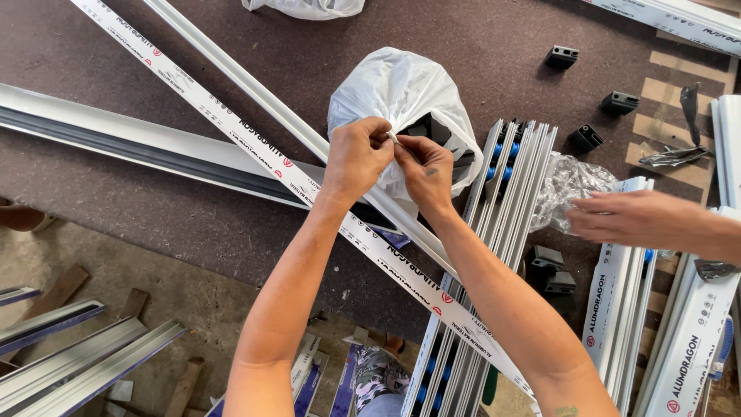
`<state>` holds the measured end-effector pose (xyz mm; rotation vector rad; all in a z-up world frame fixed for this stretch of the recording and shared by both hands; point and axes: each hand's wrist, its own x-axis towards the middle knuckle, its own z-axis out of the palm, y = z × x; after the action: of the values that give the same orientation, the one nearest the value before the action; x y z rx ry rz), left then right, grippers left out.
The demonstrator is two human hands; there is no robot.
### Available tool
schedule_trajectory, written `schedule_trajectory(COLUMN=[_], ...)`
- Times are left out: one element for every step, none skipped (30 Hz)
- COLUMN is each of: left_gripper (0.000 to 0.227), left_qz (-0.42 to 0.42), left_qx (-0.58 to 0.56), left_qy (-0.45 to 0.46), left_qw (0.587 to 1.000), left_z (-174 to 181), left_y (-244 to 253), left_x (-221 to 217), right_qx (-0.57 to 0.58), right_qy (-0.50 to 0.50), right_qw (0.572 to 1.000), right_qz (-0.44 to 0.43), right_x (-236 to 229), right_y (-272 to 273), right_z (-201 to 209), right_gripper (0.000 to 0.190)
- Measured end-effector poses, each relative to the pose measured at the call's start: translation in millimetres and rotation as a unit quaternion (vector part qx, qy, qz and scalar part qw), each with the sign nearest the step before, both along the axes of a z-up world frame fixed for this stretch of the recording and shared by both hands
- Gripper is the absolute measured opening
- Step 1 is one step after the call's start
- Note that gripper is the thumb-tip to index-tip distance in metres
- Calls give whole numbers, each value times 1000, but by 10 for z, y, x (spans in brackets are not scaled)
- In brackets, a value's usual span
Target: The person inserts black plastic corner connectors into the ends of long aluminum profiles and then uses pliers to crimp them into place. The person repeats this process for multiple profiles, handling them one at a time and stacking the finished pieces.
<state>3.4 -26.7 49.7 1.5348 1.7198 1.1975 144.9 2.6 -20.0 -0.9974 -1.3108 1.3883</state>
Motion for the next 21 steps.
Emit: schedule_trajectory(left_gripper=[24,23,21,20,20,20,20,20,21,21,21,21,20,19,19,19,17,15,13,14,15], left_qz=[1,-3,-7,-11,-15,-19,-22,-18,-13,-8,-5,-2,1,0,-1,-2,-3,-3,-2,-9,-15], left_qx=[0,-17,-33,-50,-52,-53,-55,-42,-30,-17,-10,-3,4,15,25,35,41,49,55,79,102], left_qy=[5,7,10,12,10,8,6,12,17,23,15,7,-1,9,19,29,63,97,131,143,155], left_qw=[1000,1000,999,999,998,998,998,999,999,1000,1000,1000,1000,1000,1000,999,997,994,990,987,983], left_z=[1,1,5,10,15,17,15,10,0,-11,-24,-43,-61,-77,-91,-105,-117,-122,-124,-127,-126], left_y=[10,15,20,25,31,35,39,43,45,49,46,37,26,11,-1,-13,-19,-17,-13,-17,-24], left_x=[-11,-21,-35,-45,-49,-50,-46,-36,-21,-9,0,11,19,23,31,39,53,71,85,93,93], right_qx=[11,22,33,48,64,79,85,91,97,84,72,60,47,33,20,3,-14,-30,-44,-58,-72], right_qy=[-17,-36,-54,-68,-82,-96,-113,-130,-146,-130,-114,-98,-76,-54,-31,-14,2,20,39,58,77], right_qw=[1000,999,998,997,995,992,990,987,984,987,990,993,996,998,999,1000,1000,999,998,995,992], right_qz=[-1,-1,-1,-6,-11,-16,-20,-23,-26,-28,-30,-32,-25,-18,-11,-3,5,13,30,48,66], right_x=[0,9,18,28,36,44,50,53,54,49,42,37,33,29,27,26,31,38,52,67,84], right_y=[-11,-23,-35,-44,-52,-59,-63,-65,-64,-56,-46,-33,-17,2,26,50,75,107,141,168,192], right_z=[29,58,84,109,129,143,150,149,141,128,109,83,55,26,-2,-29,-53,-70,-82,-96,-105], right_gripper=[16,15,14,15,16,16,17,18,19,18,17,16,15,14,13,12,12,11,11,12,12])
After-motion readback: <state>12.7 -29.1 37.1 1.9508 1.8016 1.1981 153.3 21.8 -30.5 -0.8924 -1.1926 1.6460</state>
